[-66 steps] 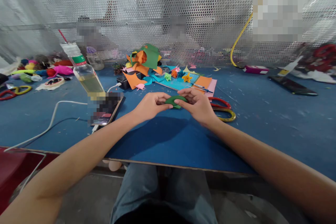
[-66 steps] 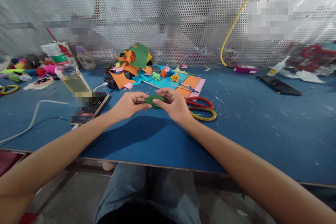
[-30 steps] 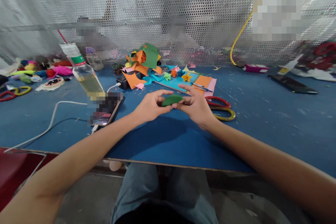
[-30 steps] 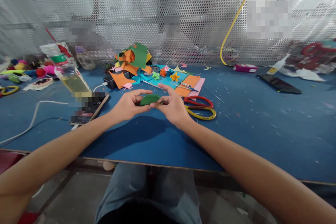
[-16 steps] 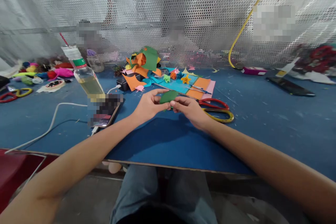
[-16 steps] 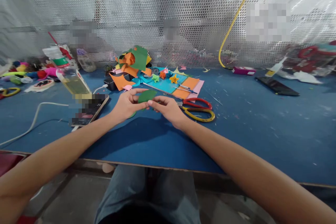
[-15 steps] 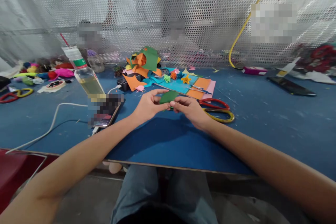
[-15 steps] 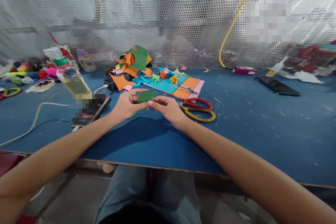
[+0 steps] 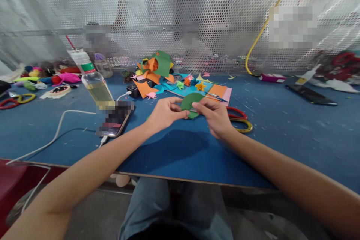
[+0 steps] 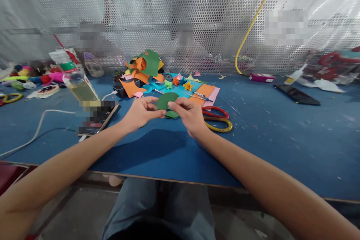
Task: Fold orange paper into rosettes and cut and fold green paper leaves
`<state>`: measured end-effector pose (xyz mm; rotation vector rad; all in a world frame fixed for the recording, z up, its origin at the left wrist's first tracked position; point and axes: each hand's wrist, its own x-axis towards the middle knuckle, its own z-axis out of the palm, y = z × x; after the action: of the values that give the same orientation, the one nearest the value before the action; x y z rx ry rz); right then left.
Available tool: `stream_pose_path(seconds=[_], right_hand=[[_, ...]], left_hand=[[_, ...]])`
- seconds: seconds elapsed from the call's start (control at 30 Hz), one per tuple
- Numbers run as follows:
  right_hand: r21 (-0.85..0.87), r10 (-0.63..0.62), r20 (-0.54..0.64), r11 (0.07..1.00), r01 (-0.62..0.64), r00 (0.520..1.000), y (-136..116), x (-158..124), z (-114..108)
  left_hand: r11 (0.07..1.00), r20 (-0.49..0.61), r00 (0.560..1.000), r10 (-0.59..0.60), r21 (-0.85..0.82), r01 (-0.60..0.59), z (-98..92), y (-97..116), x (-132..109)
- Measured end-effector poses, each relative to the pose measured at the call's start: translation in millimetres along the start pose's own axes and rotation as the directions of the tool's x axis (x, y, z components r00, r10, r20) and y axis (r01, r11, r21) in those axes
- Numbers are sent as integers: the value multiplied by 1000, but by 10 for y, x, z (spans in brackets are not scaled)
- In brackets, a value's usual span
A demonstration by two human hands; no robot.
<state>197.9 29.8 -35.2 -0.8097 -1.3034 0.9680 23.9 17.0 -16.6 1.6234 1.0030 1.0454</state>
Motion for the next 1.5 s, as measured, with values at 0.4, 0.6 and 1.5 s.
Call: stream_pose_path(seconds=[0.4, 0.6, 1.5], right_hand=[[-90, 70, 173, 994, -55, 983, 21, -65, 11], [-127, 45, 213, 992, -19, 976, 6, -70, 12], [-464, -567, 621, 291, 837, 542, -36, -73, -157]], left_hand=[[999, -9, 1000, 21, -33, -21, -41, -5, 0], [999, -24, 1000, -6, -43, 5, -54, -42, 20], [902, 194, 938, -286, -275, 332, -121, 64, -21]])
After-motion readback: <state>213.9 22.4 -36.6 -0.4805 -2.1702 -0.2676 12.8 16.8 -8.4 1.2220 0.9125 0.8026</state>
